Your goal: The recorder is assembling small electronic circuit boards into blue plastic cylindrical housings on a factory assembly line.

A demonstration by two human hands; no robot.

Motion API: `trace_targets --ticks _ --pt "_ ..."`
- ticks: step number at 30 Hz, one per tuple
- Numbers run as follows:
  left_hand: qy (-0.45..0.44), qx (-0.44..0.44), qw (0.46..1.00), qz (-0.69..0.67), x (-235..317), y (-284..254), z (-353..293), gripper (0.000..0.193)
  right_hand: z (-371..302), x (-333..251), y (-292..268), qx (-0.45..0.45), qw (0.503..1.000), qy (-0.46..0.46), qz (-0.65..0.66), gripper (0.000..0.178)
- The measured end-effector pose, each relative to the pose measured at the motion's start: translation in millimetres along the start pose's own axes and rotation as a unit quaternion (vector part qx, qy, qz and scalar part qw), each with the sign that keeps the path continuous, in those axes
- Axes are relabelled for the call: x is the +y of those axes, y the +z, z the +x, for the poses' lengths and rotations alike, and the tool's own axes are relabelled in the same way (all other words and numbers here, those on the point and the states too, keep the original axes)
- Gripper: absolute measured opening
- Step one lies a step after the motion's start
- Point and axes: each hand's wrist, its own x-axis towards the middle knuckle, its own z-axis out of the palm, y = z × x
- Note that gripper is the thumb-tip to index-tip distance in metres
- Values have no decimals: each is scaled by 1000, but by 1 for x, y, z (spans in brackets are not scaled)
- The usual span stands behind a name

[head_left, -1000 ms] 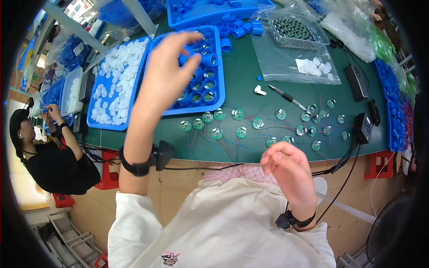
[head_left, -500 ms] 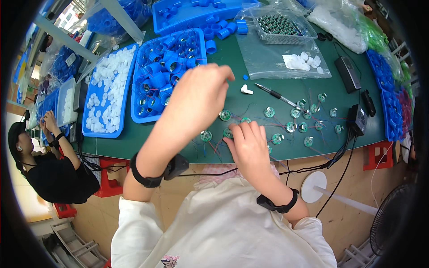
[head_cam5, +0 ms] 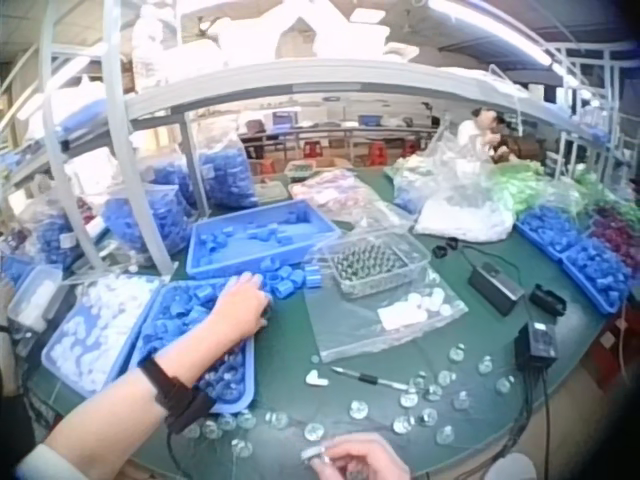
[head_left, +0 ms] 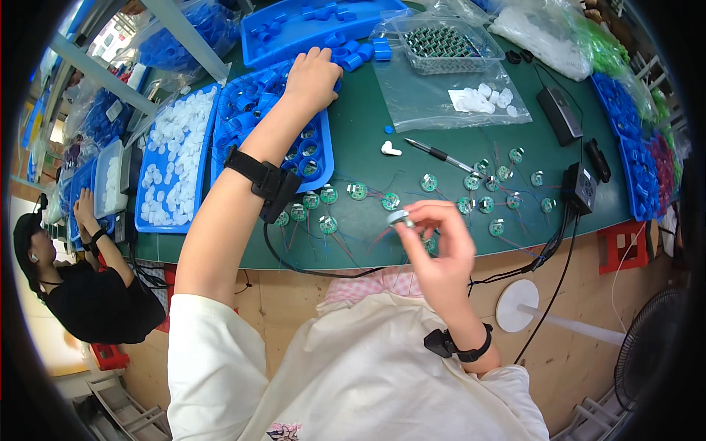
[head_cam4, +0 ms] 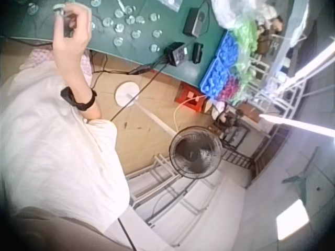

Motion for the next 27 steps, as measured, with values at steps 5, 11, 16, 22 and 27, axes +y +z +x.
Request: trace_targets --ticks 5,11,16,22,27 --pt "33 -9 999 28 -2 2 2 16 7 -17 -17 76 966 83 233 18" --pt "-122 60 853 -505 38 -57 -2 12 11 -6 -37 70 980 25 187 24" --pt "-173 -85 543 -817 80 -127 -48 23 12 -10 -45 65 984 -25 167 23" --pt "-187 -191 304 -914 104 -147 -100 55 10 -32 -40 50 992 -60 97 24" --pt "-173 -153 320 -919 115 -146 -128 59 5 -46 -38 18 997 -73 11 28"
